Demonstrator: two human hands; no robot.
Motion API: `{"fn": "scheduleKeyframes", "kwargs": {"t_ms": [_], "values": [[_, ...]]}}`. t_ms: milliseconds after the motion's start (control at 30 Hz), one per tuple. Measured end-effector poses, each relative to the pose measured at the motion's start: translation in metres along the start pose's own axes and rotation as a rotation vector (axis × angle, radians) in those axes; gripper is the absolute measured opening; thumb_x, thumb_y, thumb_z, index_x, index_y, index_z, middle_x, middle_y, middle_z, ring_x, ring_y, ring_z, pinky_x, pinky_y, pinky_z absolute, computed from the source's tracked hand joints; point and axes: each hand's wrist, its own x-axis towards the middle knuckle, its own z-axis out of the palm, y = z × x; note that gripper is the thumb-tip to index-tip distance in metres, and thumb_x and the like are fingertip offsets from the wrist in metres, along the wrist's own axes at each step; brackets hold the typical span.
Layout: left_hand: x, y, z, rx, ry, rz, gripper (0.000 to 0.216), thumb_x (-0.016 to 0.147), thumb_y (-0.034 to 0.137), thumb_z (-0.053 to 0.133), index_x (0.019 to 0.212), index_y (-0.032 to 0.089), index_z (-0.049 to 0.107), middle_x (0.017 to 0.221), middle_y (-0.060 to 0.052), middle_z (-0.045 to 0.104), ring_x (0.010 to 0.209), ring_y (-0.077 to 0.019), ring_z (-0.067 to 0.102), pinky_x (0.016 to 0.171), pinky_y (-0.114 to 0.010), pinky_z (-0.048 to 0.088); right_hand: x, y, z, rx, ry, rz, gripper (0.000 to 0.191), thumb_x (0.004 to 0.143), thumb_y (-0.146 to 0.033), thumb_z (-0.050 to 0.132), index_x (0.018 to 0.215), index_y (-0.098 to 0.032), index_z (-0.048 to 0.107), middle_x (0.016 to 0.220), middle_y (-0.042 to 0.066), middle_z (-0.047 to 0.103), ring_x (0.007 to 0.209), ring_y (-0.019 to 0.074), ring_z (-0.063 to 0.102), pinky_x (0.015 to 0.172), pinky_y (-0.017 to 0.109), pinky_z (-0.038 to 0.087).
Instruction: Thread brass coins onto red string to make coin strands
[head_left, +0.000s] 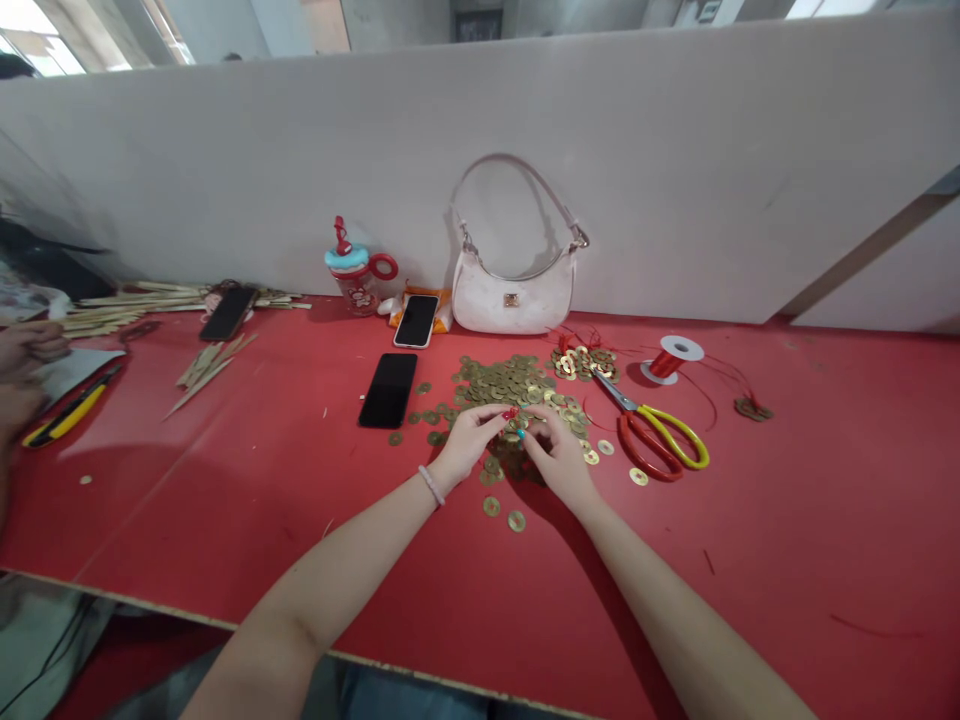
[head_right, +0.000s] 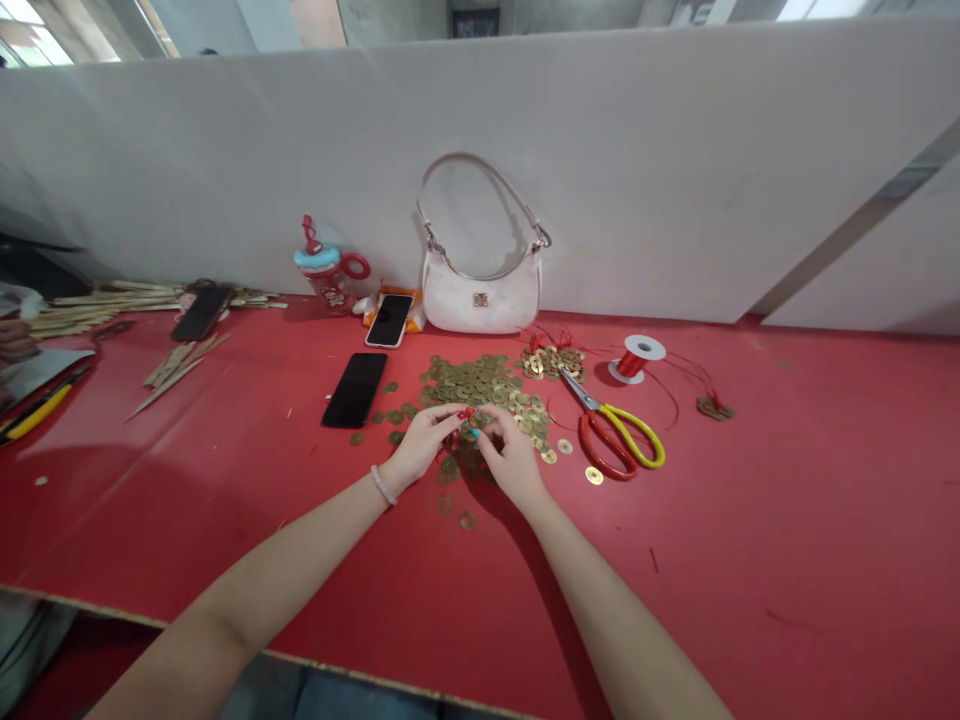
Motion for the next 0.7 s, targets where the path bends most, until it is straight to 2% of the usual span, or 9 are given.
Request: {"fn": "scheduleKeyframes", "kwargs": {"t_ms": [167,333,700], "values": [[0.0000,0.0001,-0.0002,0.000,0.023,-0.015,0.033,0.071,0.034,0.060,0.094,0.011,0.066,0.063,-0.002,0.058,0.052,-0.0063,0.042,0.049,-0.019,0.033,-0.0007,0.0004,0.0003,-0.031,0.009,-0.054,0.029,0.080,-0.026,0.044,0.108,-0.019,0.047,0.059,-0.004,0.045,0.053,0.0122,0.045,0.054,0.025,0.038],[-0.0001,0.0020,-0.0012,-0.034,0.065,-0.032,0.032,0.070,0.032,0.060,0.094,0.011,0.066,0.063,-0.001,0.057,0.051,-0.0066,0.041,0.045,-0.019,0.032,-0.0018,-0.0008,0.0005,-0.091,0.023,-0.054,0.031,0.077,-0.022,0.043,0.106,-0.018,0.051,0.057,-0.004,0.045,0.051,0.0114,0.043,0.054,0.024,0.039],[0.0017,0.0032,-0.0001,-0.128,0.114,-0.001,0.023,0.068,0.026,0.061,0.085,0.012,0.068,0.082,-0.006,0.066,0.066,-0.0098,0.052,0.063,-0.022,0.039,-0.0019,-0.0053,-0.0002,-0.231,0.012,-0.065,0.042,0.071,-0.018,0.041,0.109,-0.016,0.059,0.052,-0.004,0.046,0.049,0.0111,0.042,0.056,0.024,0.041]]}}
